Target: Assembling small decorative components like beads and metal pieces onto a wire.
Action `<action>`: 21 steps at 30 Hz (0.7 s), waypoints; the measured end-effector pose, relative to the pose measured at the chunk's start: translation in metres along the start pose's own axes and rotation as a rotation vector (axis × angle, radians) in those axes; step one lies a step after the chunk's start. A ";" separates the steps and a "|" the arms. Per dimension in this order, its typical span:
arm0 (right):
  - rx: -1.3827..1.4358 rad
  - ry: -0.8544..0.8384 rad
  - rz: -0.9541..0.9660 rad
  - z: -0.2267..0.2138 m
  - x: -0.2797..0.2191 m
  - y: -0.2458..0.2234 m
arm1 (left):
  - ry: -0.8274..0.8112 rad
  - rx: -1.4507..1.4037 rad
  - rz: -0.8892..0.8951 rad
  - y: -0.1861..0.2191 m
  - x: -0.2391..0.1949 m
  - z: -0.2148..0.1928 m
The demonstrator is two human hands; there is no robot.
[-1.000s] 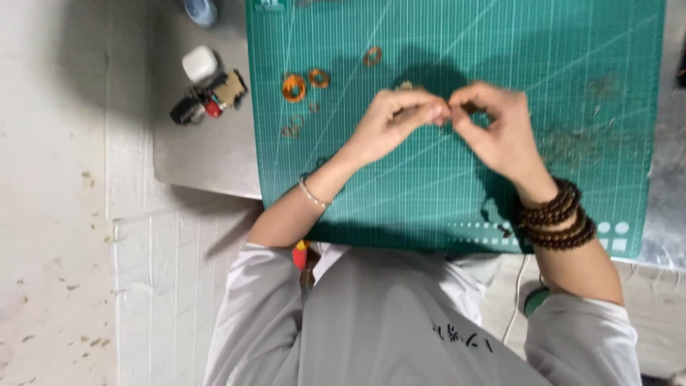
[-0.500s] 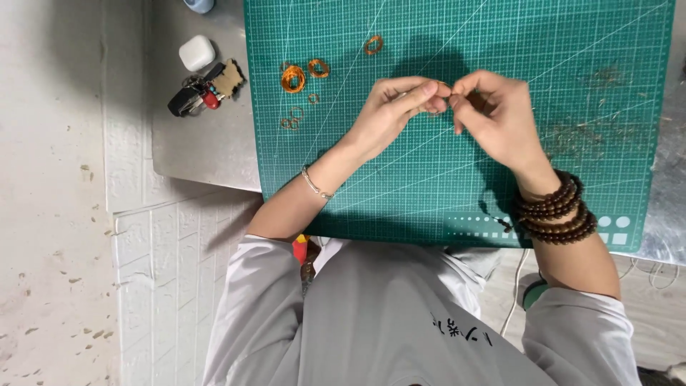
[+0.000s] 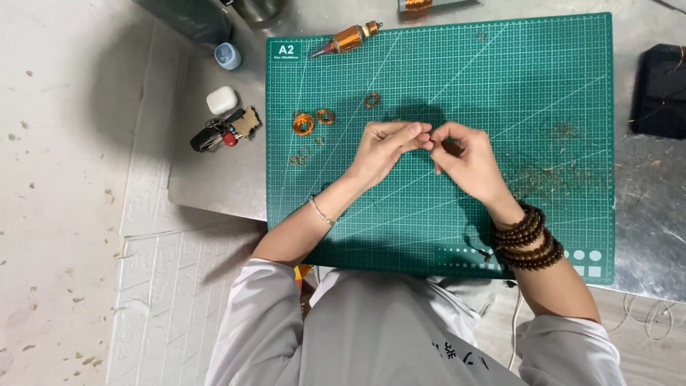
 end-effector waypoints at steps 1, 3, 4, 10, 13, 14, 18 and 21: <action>0.011 0.000 0.016 0.001 -0.001 0.001 | 0.007 -0.030 -0.001 -0.002 -0.001 -0.001; 0.020 -0.004 0.020 0.001 -0.002 0.000 | 0.011 -0.036 0.010 0.000 -0.001 0.001; 0.029 -0.006 0.026 0.001 -0.002 0.000 | 0.015 -0.043 0.021 0.002 0.001 0.001; -0.013 -0.024 0.044 0.003 0.002 -0.020 | -0.055 0.010 0.018 -0.001 0.004 0.001; -0.063 -0.046 -0.031 0.005 0.003 -0.026 | -0.080 0.085 -0.009 0.003 0.003 0.001; -0.064 -0.046 -0.029 0.002 0.002 -0.021 | -0.079 0.083 -0.008 0.003 0.004 0.000; -0.015 -0.022 -0.092 -0.006 -0.004 -0.008 | -0.100 0.182 0.010 0.016 0.003 0.006; 0.064 0.012 -0.122 -0.005 -0.004 -0.008 | -0.114 0.225 -0.019 0.018 0.003 0.010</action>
Point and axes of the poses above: each hand's wrist, its own x-axis towards the middle knuckle, its own z-axis out of the palm, y = z × x, the point moved 9 cm from there along x, towards the middle knuckle, and after that the axes turned 15 degrees about -y, right-handed, at the moved point
